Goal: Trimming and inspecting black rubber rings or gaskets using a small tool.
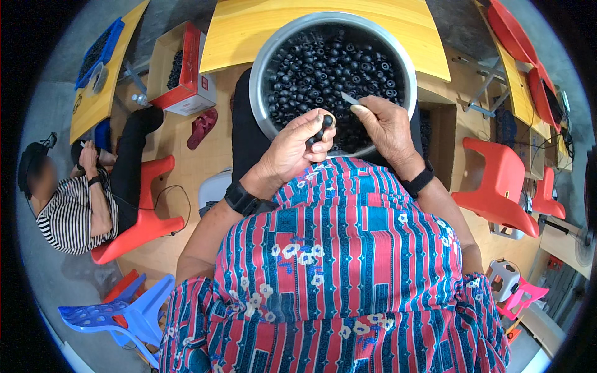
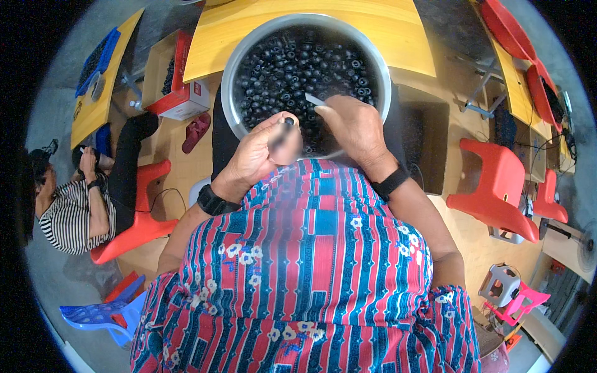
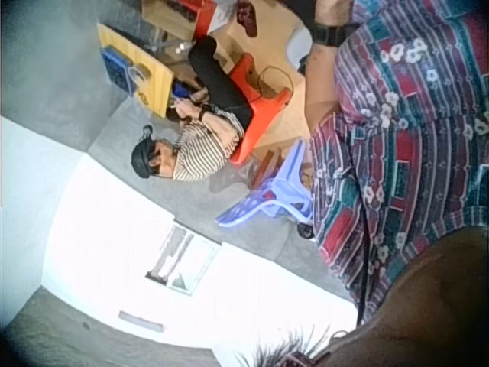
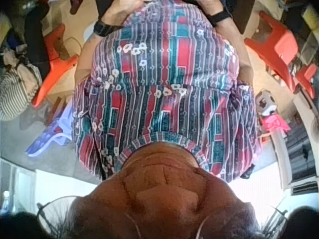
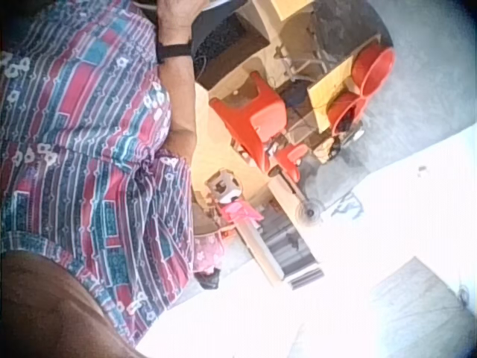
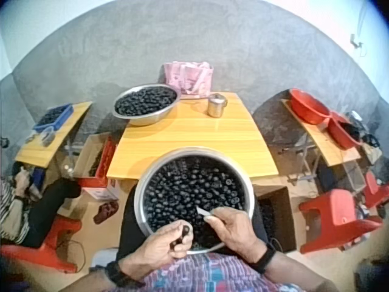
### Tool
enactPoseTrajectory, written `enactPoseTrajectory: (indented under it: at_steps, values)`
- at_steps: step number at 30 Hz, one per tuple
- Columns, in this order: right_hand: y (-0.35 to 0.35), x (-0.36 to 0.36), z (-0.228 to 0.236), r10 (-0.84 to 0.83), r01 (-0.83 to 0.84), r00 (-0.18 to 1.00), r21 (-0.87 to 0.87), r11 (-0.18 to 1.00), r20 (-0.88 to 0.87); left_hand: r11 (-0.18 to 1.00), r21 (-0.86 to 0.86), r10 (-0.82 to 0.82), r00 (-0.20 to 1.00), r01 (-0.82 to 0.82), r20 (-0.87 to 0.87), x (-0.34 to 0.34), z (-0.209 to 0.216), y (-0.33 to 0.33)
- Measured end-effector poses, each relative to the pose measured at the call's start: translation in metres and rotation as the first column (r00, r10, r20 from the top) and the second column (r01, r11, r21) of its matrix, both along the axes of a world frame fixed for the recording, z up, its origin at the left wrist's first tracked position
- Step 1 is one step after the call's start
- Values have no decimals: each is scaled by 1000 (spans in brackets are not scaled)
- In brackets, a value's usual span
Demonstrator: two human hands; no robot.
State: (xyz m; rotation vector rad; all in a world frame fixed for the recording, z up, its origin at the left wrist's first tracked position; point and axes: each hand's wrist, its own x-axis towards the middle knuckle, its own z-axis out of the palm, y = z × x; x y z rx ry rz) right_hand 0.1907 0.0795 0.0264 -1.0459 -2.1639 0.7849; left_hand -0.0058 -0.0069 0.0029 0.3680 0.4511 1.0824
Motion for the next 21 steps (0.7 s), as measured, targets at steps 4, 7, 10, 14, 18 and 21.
enactPoseTrajectory:
  at_steps: [4, 7, 10, 14, 18, 21]
  values:
    - [-3, -2, -2, 15, -20, 997, -72, 997, -76, 999, -20, 45, 999, -46, -24, 0, -2, 1]
    - [-3, -2, -2, 64, -77, 992, -110, 991, -112, 998, -32, 58, 998, -59, -31, 1, -2, 1]
    - [-4, -1, -2, 151, -164, 982, -120, 979, -114, 993, -76, 82, 995, -86, -49, 0, -5, 1]
    - [-6, -1, 5, 325, -322, 945, -69, 944, 25, 988, -103, 113, 994, -113, 0, 1, -9, 2]
    - [-6, -1, -2, 204, -207, 976, -22, 978, -80, 986, -107, 132, 991, -130, 17, -3, -8, 3]
    - [-1, 1, -3, 93, -113, 981, -110, 987, -170, 988, -56, 140, 988, -144, -67, -14, -4, 5]
